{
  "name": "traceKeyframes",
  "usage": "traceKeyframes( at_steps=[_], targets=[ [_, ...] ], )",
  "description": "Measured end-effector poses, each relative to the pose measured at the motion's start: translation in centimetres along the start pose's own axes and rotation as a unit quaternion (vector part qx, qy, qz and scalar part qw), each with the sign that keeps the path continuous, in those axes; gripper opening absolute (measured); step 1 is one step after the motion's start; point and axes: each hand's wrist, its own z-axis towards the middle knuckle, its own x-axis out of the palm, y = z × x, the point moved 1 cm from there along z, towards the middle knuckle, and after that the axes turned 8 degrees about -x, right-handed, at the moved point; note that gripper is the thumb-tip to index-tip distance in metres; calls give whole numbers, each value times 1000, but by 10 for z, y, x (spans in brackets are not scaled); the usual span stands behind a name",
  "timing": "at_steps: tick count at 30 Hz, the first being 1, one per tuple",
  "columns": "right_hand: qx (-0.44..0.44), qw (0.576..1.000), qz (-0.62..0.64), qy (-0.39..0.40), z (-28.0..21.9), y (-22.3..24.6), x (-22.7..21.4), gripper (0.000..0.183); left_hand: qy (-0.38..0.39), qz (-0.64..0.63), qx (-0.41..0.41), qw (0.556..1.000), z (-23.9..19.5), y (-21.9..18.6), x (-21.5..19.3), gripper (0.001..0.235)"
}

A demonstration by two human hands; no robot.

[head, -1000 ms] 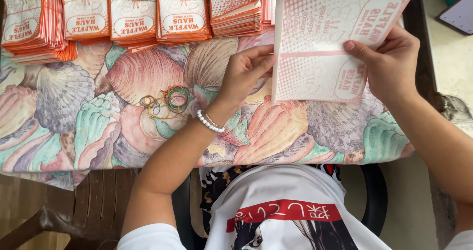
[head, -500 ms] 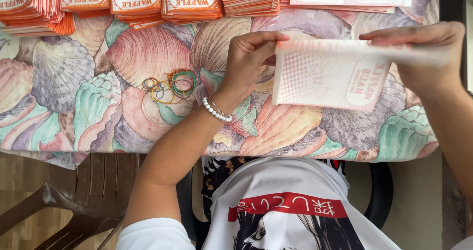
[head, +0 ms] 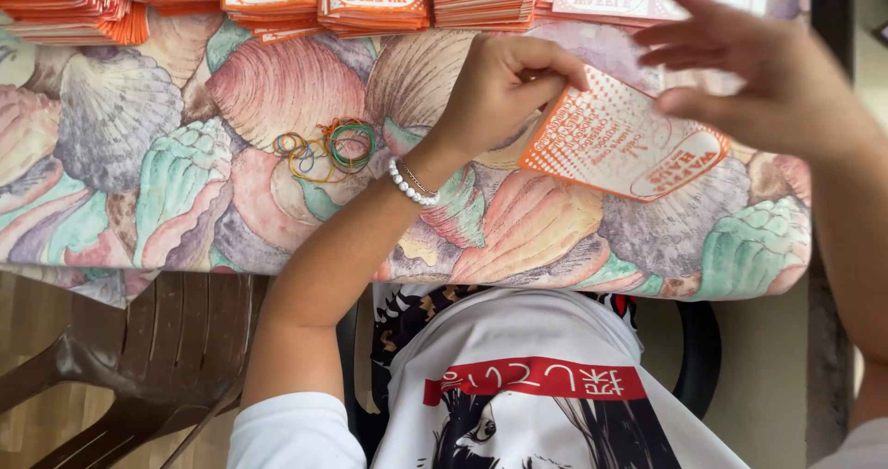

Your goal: Folding paper bags from flat sheets and stacking them on a table

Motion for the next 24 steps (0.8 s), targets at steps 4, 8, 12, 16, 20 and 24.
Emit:
traceKeyframes(
  at_steps=[4, 8, 12, 16, 20, 24],
  targets=[
    [55, 998, 20, 13, 13, 0, 17, 79, 83, 29, -22, 996, 14, -35, 7, 44],
    [104, 981, -38, -159, -4, 2, 17, 63, 66, -135, -51, 987, 4, -18, -1, 46],
    [63, 958, 63, -273, -30, -25, 9, 55, 1, -151, -76, 986, -7, -2, 11, 47],
    [45, 964, 40, -261, -41, -23, 21, 32, -109, -142, -65, 982, -18, 0, 31, 18],
    [40, 964, 11, -261, -49, -19, 22, 32, -123, -10, -14, 992, -26, -21, 23, 21],
    [-159, 957, -91, -224, -52, -11, 13, 78, -123, 85, 53, 987, -26, -38, 18, 24]
  ],
)
